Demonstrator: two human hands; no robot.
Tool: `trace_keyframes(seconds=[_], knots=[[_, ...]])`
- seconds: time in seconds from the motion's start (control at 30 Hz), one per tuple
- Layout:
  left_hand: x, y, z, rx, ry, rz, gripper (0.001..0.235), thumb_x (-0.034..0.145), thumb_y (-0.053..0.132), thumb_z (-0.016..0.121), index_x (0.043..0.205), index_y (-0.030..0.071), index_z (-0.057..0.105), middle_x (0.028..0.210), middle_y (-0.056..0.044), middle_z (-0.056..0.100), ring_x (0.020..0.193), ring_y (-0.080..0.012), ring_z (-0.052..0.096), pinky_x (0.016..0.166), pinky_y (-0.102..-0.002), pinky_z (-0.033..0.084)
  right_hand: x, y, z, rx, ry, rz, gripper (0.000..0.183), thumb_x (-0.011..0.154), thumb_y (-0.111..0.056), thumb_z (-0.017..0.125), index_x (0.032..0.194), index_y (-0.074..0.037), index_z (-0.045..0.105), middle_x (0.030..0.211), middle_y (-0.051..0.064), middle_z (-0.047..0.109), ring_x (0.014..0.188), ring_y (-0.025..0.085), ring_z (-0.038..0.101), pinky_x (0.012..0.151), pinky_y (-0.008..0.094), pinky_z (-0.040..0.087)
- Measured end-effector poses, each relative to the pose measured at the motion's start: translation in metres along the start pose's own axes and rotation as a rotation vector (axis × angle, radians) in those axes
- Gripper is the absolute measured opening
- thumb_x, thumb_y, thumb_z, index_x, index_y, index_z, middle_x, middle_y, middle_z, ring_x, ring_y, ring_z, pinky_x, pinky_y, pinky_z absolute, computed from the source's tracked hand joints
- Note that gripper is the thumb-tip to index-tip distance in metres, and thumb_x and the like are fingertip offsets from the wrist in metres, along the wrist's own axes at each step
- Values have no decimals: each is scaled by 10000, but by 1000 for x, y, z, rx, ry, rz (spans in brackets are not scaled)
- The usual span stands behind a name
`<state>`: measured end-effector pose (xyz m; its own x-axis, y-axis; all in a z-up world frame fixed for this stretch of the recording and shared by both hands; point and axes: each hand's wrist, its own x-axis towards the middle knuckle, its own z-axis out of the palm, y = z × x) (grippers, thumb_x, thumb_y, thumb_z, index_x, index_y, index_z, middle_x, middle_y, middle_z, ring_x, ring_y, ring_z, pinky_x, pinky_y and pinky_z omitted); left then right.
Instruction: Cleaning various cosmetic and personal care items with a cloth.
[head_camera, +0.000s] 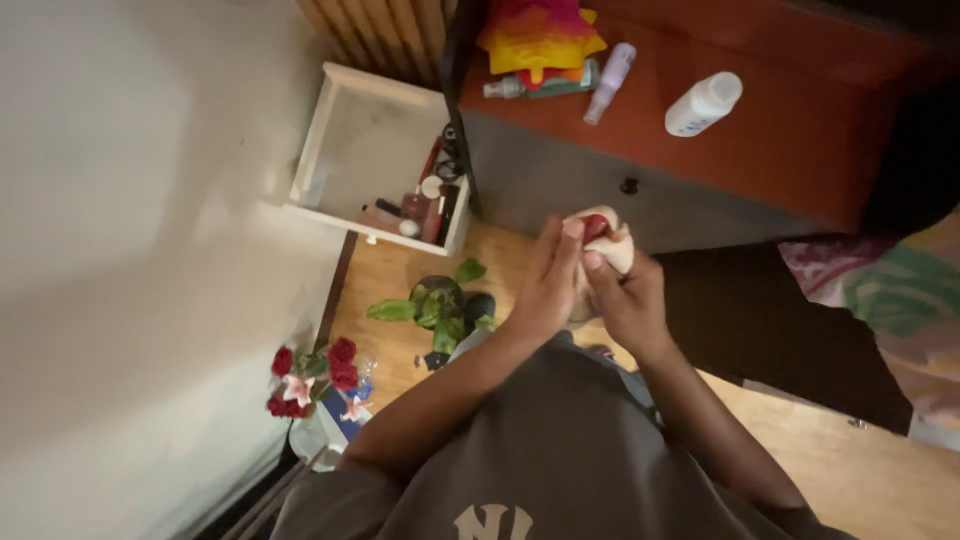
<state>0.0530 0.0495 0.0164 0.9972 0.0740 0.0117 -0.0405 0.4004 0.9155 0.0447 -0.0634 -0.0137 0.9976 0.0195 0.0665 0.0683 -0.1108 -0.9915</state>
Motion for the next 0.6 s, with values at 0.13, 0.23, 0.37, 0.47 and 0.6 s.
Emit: trace_keyframes(seconds=[0.13,0.23,0.37,0.47,0.6], knots=[[13,-10,-17,30,-1,-27,311,1148,304,461,1091,66,653,952,-3,572,922,-124,547,866,-272,472,11,-4,8,-115,49,-66,206,990,-120,741,797,-69,687,691,1,552,694,78,486,615,263,408],[19,-7,-20,34,-55,-32,306,1150,315,453,1089,86,646,939,25,561,918,-110,548,861,-271,476,10,4,8,-138,42,-47,184,912,-140,827,817,-50,697,697,28,580,695,97,499,612,293,435],[21,-4,-16,142,-147,-143,419,1125,467,431,1123,98,630,958,-64,624,966,-211,580,960,-394,474,8,3,6,-90,0,-62,134,903,-84,806,945,-14,699,820,97,649,811,138,544,713,351,497],[22,-18,-12,277,-229,-234,448,1079,514,452,1183,106,605,983,-103,666,998,-262,637,990,-410,472,3,7,-10,-76,86,-74,69,965,-25,710,916,-42,665,799,32,615,773,106,542,708,307,484],[14,-6,2,425,-319,-228,572,1021,601,499,1354,144,583,1121,-237,709,1158,-441,670,954,-515,521,4,12,-37,-66,110,-136,82,1022,-69,676,1074,-7,665,985,89,642,947,150,552,875,382,501]])
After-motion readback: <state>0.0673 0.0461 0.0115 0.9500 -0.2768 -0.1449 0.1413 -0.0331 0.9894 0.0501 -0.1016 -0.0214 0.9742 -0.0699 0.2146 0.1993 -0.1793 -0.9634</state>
